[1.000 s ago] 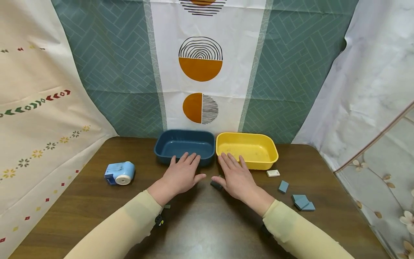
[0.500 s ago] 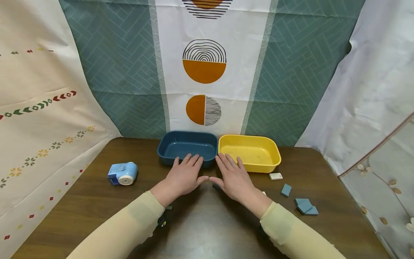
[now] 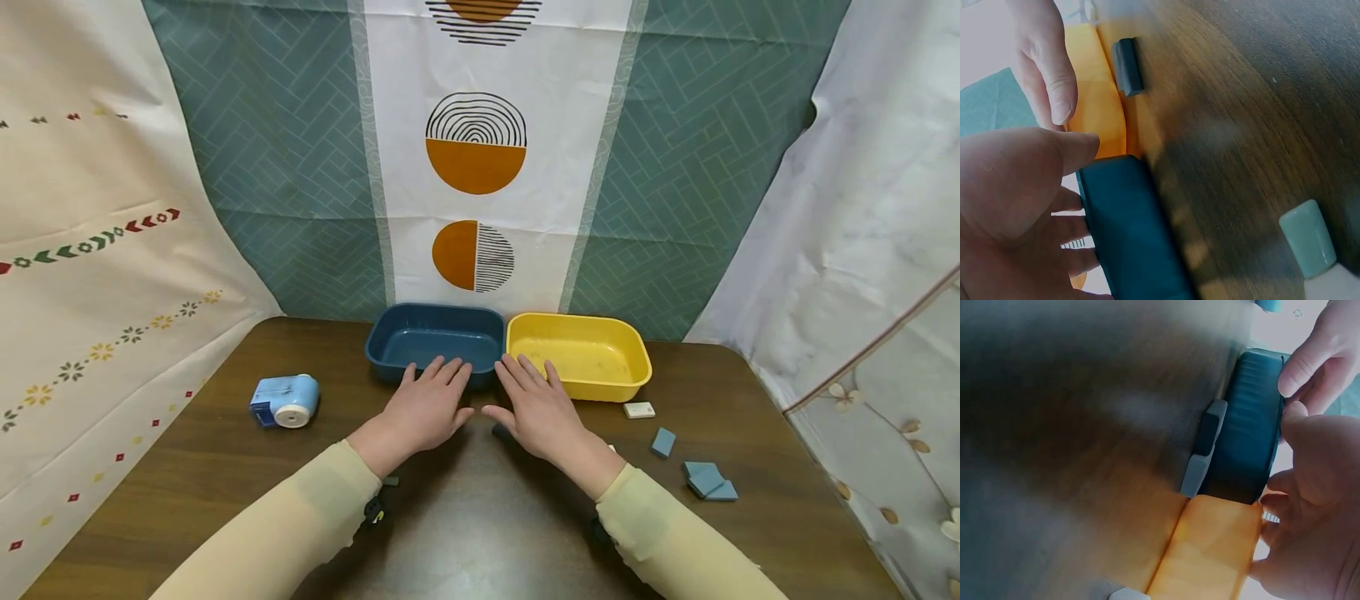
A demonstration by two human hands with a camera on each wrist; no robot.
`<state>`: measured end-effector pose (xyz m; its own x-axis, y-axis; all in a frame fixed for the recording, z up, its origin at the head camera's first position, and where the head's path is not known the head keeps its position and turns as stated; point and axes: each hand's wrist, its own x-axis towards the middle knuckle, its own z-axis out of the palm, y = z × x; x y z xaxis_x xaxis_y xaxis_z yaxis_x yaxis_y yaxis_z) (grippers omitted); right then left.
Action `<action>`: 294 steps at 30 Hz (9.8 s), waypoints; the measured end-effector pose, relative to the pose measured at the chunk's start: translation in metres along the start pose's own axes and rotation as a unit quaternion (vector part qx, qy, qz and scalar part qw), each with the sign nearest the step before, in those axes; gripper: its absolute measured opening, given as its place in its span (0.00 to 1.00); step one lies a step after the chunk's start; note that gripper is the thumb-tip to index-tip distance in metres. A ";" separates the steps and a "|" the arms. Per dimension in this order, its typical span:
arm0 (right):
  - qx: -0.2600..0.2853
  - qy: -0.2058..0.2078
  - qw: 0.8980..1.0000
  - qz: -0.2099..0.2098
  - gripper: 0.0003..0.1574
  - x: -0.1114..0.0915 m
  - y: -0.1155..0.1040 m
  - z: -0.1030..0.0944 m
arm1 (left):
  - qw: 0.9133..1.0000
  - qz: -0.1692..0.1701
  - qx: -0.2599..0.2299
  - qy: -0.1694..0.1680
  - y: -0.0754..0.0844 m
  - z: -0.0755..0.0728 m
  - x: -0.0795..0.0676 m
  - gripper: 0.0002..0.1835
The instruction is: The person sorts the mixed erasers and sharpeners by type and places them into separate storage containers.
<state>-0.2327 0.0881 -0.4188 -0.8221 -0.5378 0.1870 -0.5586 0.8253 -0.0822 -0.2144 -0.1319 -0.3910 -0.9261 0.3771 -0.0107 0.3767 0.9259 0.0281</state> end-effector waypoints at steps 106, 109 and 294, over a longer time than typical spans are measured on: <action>0.030 -0.001 0.999 -0.016 0.55 0.004 -0.001 0.002 | 0.990 -0.027 0.034 0.137 -0.102 -0.023 -0.071 0.35; 0.028 -0.007 1.000 -0.011 0.55 0.005 -0.002 0.002 | 0.990 -0.036 0.034 0.135 -0.104 -0.023 -0.072 0.36; 0.036 -0.022 0.999 -0.005 0.58 0.005 0.002 0.001 | 0.971 -0.175 -0.067 0.151 -0.175 0.024 -0.115 0.56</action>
<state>-0.2380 0.0867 -0.4188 -0.8193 -0.5544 0.1461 -0.5723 0.8062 -0.1503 -0.1734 -0.3368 -0.4184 -0.9681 -0.0022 0.2504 0.0509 0.9774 0.2053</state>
